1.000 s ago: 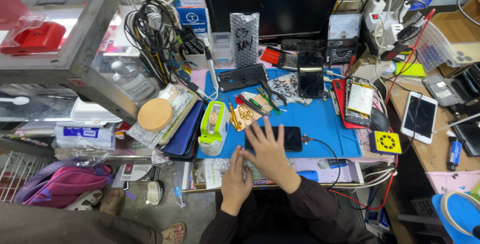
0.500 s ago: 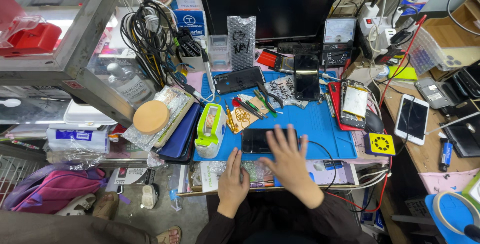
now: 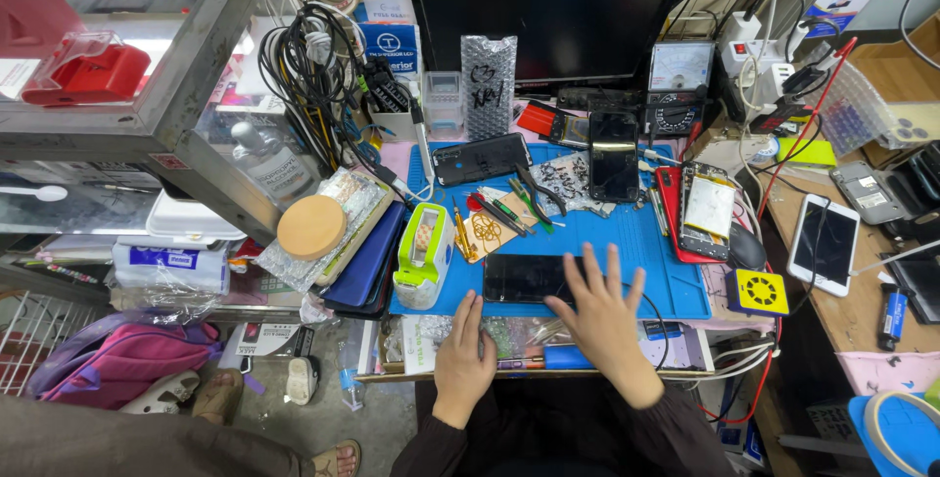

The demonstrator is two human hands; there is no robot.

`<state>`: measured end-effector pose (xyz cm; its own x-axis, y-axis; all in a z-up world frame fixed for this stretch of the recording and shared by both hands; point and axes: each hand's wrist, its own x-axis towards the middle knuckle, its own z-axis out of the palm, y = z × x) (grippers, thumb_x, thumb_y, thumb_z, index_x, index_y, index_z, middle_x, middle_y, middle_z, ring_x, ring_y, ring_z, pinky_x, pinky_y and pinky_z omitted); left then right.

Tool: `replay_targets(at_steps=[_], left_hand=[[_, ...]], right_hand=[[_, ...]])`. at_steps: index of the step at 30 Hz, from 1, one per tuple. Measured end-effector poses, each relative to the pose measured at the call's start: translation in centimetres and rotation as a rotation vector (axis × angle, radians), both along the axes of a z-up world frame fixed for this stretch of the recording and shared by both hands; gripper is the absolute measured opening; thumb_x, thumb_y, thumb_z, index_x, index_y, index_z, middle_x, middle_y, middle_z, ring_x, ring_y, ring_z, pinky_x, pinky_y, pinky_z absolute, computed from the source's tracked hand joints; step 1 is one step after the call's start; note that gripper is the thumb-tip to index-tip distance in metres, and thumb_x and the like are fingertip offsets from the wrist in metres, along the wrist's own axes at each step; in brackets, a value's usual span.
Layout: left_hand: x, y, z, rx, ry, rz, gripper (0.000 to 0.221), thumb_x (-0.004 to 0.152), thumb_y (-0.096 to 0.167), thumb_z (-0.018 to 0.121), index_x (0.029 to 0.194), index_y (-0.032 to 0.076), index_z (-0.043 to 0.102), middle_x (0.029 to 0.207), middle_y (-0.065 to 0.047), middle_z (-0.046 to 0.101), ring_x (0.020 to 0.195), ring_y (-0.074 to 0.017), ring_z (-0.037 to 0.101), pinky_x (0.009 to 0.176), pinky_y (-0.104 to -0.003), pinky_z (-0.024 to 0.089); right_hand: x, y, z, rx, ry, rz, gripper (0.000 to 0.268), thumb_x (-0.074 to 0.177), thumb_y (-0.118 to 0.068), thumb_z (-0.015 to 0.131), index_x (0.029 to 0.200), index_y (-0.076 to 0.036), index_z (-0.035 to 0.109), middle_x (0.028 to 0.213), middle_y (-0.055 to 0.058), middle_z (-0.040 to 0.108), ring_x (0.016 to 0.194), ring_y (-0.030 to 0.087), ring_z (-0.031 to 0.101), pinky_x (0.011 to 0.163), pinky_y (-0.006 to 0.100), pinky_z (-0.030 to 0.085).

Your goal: The person taps and swipes on a mobile phone screen connected to a power source on a workbench to test its functionality.

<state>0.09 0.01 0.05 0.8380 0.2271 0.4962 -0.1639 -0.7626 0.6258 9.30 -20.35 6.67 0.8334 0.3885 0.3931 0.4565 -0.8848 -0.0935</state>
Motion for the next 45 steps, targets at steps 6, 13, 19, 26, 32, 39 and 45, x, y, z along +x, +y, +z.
replay_targets(at_steps=[6, 13, 19, 26, 32, 39, 45], left_hand=[[0.1, 0.1, 0.0, -0.022, 0.123, -0.001, 0.058, 0.086, 0.007, 0.062, 0.143, 0.006, 0.051, 0.153, -0.010, 0.052, 0.096, -0.0332, 0.073, 0.075, -0.041, 0.059], [0.0, -0.1, -0.3, -0.045, 0.025, 0.000, 0.057, 0.087, 0.008, 0.064, 0.142, 0.004, 0.051, 0.152, -0.012, 0.052, 0.101, -0.0366, 0.072, 0.077, -0.042, 0.060], [-0.3, 0.0, 0.0, -0.019, 0.041, 0.007, 0.059, 0.086, 0.007, 0.063, 0.143, 0.006, 0.052, 0.152, -0.012, 0.053, 0.095, -0.0358, 0.073, 0.076, -0.042, 0.059], [0.1, 0.1, -0.3, -0.017, 0.046, 0.005, 0.060, 0.084, 0.007, 0.064, 0.143, 0.007, 0.051, 0.150, -0.012, 0.053, 0.096, -0.0364, 0.072, 0.074, -0.043, 0.059], [0.1, 0.2, -0.6, -0.049, 0.026, -0.017, 0.060, 0.085, 0.009, 0.065, 0.144, 0.005, 0.049, 0.151, -0.014, 0.052, 0.097, -0.0369, 0.072, 0.074, -0.043, 0.059], [0.2, -0.2, -0.4, 0.003, 0.031, 0.031, 0.056, 0.086, 0.008, 0.062, 0.141, 0.005, 0.053, 0.150, -0.012, 0.054, 0.096, -0.0362, 0.073, 0.072, -0.042, 0.060], [0.5, -0.2, -0.3, 0.014, 0.073, 0.047, 0.053, 0.084, 0.007, 0.063, 0.137, 0.005, 0.056, 0.148, -0.011, 0.057, 0.081, -0.0329, 0.074, 0.068, -0.041, 0.059]], right_hand=[[-2.9, 0.1, 0.3, 0.019, 0.015, 0.067, 0.075, 0.084, -0.053, 0.062, 0.145, -0.011, 0.051, 0.159, 0.013, 0.035, 0.150, 0.041, 0.021, 0.112, 0.074, 0.011], [-0.5, 7.7, -0.1, 0.035, 0.065, 0.339, 0.074, 0.090, -0.054, 0.061, 0.143, -0.003, 0.051, 0.159, 0.012, 0.040, 0.152, 0.040, 0.021, 0.115, 0.072, 0.010], [1.8, 5.7, -0.2, -0.027, 0.039, 0.168, 0.083, 0.088, -0.057, 0.061, 0.146, 0.001, 0.046, 0.153, 0.016, 0.046, 0.148, 0.036, 0.030, 0.115, 0.070, 0.014], [-3.4, -0.2, -0.1, -0.029, 0.052, 0.121, 0.093, 0.080, -0.052, 0.064, 0.146, 0.009, 0.039, 0.156, 0.024, 0.036, 0.148, 0.037, 0.028, 0.116, 0.067, 0.014], [-2.7, 5.7, -1.0, 0.137, 0.150, 0.397, 0.080, 0.092, -0.048, 0.063, 0.149, 0.006, 0.043, 0.159, 0.022, 0.039, 0.151, 0.040, 0.030, 0.120, 0.059, 0.019], [2.3, 5.6, -0.9, 0.080, 0.049, 0.258, 0.072, 0.094, -0.053, 0.060, 0.143, -0.001, 0.053, 0.157, 0.018, 0.042, 0.149, 0.041, 0.031, 0.117, 0.067, 0.016], [1.3, -2.8, 0.2, -0.021, 0.018, -0.095, 0.075, 0.089, -0.055, 0.060, 0.142, -0.002, 0.052, 0.159, 0.020, 0.039, 0.153, 0.041, 0.021, 0.115, 0.074, 0.008]])
